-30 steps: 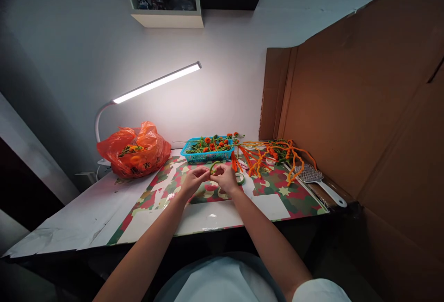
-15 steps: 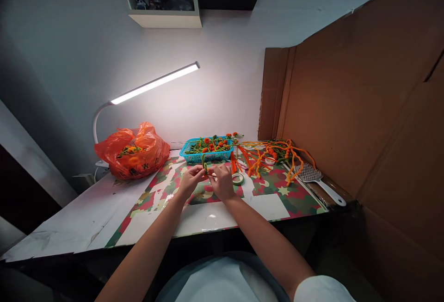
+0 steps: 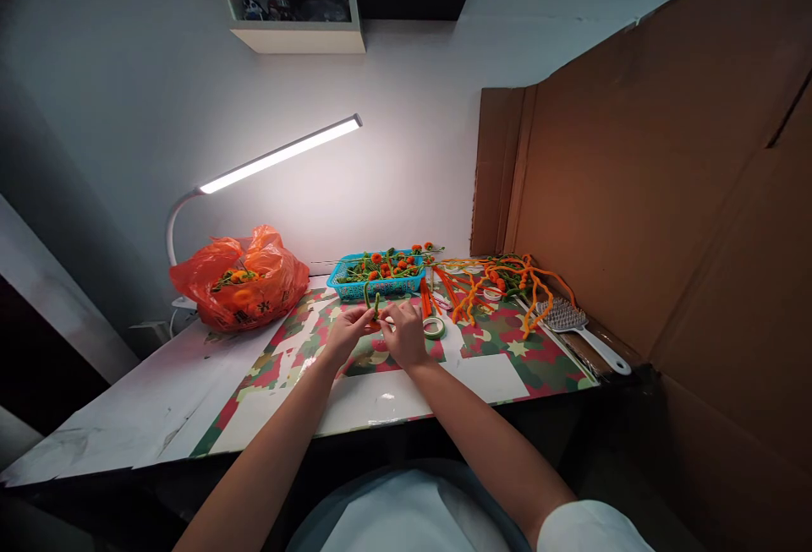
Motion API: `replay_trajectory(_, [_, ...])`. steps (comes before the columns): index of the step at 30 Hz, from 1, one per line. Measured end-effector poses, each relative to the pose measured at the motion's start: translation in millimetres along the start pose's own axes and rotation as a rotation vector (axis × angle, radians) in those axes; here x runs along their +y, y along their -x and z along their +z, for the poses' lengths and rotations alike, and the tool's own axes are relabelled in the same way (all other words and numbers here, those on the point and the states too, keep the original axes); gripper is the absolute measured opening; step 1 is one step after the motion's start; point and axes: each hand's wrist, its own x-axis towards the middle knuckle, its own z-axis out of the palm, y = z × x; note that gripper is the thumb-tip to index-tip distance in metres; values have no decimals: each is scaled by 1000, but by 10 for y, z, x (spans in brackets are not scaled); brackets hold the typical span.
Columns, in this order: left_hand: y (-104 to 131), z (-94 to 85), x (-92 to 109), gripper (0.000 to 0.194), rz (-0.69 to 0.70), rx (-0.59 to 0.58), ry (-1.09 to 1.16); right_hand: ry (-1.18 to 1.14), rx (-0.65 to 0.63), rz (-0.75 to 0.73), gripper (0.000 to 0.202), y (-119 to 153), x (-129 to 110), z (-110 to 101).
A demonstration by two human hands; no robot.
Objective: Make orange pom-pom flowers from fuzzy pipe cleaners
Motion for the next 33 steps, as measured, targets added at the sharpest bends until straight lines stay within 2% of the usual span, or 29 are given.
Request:
replay_trajectory(3, [-9,19,-49,36,135,53,-60,-164,72,211,8,-5,-37,49])
replay_trajectory(8, [24,65,-64,26,451,194,-318,-583,129,516,28,-20,-59,177])
replay_trajectory(11, [54,90,-36,22,613,225,-482,-806,132,704,40,-31,-32,237])
replay_trajectory(15, [73,116,-17,17,788,206,-652,-1021,23,1012,47,-28,0,253])
replay_trajectory(18, [83,133,-19,17,788,176,-639,-1088,-47,1109,47,-24,0,254])
replay_trajectory(20, [92,142,-20,16,683,195,-532,-1044,19,1019,45,-31,-10,260])
replay_trajectory(24, [86,132,-17,28,314,200,-171,-661,207,562,31,-44,-48,243])
replay_trajectory(28, [51,91,-17,44,26,151,101,-356,182,329,17,-29,-83,182])
replay_trajectory(33, [30,84,-2,46,-128,60,167,-141,160,169,12,-23,-64,142])
